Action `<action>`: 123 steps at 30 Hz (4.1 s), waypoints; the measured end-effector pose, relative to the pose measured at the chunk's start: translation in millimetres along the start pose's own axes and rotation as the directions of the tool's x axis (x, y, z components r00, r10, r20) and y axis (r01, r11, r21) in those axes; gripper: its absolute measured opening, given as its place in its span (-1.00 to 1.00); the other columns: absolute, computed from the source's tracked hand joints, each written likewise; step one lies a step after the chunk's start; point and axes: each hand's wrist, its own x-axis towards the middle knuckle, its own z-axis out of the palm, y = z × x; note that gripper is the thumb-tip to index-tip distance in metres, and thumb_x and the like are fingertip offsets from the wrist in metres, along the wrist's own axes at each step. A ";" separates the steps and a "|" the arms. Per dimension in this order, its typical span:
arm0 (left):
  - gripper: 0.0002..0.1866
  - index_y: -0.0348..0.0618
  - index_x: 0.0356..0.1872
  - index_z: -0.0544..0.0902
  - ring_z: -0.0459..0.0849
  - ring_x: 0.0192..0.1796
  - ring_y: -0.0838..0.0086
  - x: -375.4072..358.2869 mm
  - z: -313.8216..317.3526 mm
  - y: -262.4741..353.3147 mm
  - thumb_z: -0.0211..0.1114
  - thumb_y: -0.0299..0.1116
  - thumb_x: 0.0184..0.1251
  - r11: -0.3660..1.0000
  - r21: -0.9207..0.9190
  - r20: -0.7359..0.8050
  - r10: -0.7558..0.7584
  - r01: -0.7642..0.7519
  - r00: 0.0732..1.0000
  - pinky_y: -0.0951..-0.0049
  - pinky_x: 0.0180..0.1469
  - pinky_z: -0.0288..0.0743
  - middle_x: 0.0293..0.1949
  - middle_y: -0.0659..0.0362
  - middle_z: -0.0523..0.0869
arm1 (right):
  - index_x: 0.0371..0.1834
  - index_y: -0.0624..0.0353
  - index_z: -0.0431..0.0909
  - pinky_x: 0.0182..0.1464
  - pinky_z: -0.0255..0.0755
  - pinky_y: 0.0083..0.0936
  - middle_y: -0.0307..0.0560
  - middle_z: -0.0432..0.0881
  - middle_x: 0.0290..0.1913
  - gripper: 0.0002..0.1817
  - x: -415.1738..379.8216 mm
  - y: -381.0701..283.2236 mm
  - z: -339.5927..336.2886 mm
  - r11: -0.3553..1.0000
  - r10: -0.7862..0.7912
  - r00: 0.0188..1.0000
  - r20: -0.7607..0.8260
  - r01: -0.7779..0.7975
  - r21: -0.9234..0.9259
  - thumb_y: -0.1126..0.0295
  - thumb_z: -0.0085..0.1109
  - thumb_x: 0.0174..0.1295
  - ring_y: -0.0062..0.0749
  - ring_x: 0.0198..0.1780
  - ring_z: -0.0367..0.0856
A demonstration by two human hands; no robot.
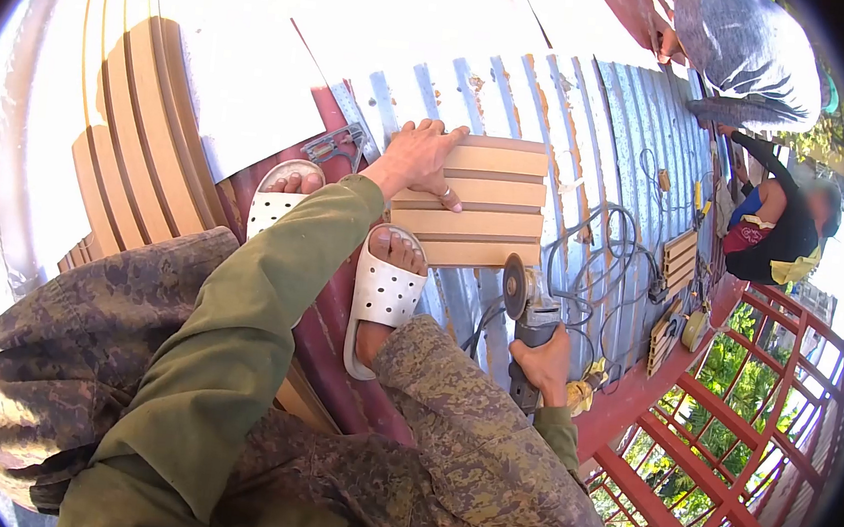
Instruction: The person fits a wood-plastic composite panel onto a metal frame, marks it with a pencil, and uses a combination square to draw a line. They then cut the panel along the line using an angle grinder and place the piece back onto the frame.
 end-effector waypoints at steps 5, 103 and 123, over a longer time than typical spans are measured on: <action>0.36 -0.09 0.50 0.32 0.54 0.27 0.00 0.2 -0.9 -0.2 0.69 0.31 -0.48 1.000 -0.014 0.003 0.001 -0.001 1.000 0.05 0.32 0.39 0.11 -0.11 0.60 | 0.01 0.41 0.55 0.00 0.59 -0.19 0.25 0.74 -0.15 -0.35 0.5 -1.5 0.1 1.000 0.000 1.000 -0.011 0.000 -0.016 0.24 0.43 -0.19 0.06 -0.13 0.75; 0.40 -0.13 0.51 0.30 0.57 0.25 0.04 1.0 5.3 -1.2 0.69 0.34 -0.52 1.000 0.009 -0.031 0.011 -0.011 0.999 0.08 0.28 0.41 0.09 -0.09 0.62 | -0.05 0.44 0.58 -0.04 0.61 -0.20 0.27 0.75 -0.17 -0.37 31.0 -42.6 -2.7 1.000 0.007 1.000 -0.013 -0.007 0.006 0.22 0.44 -0.18 0.05 -0.13 0.78; 0.40 -0.09 0.54 0.25 0.54 0.27 -0.02 1.1 3.3 -0.3 0.68 0.33 -0.47 1.000 -0.010 0.013 -0.001 0.001 1.000 0.06 0.32 0.38 0.13 -0.13 0.59 | -0.06 0.45 0.60 -0.04 0.62 -0.25 0.22 0.76 -0.19 -0.41 36.5 -61.7 -5.7 0.999 -0.037 0.998 -0.054 0.037 -0.010 0.26 0.45 -0.16 -0.05 -0.17 0.78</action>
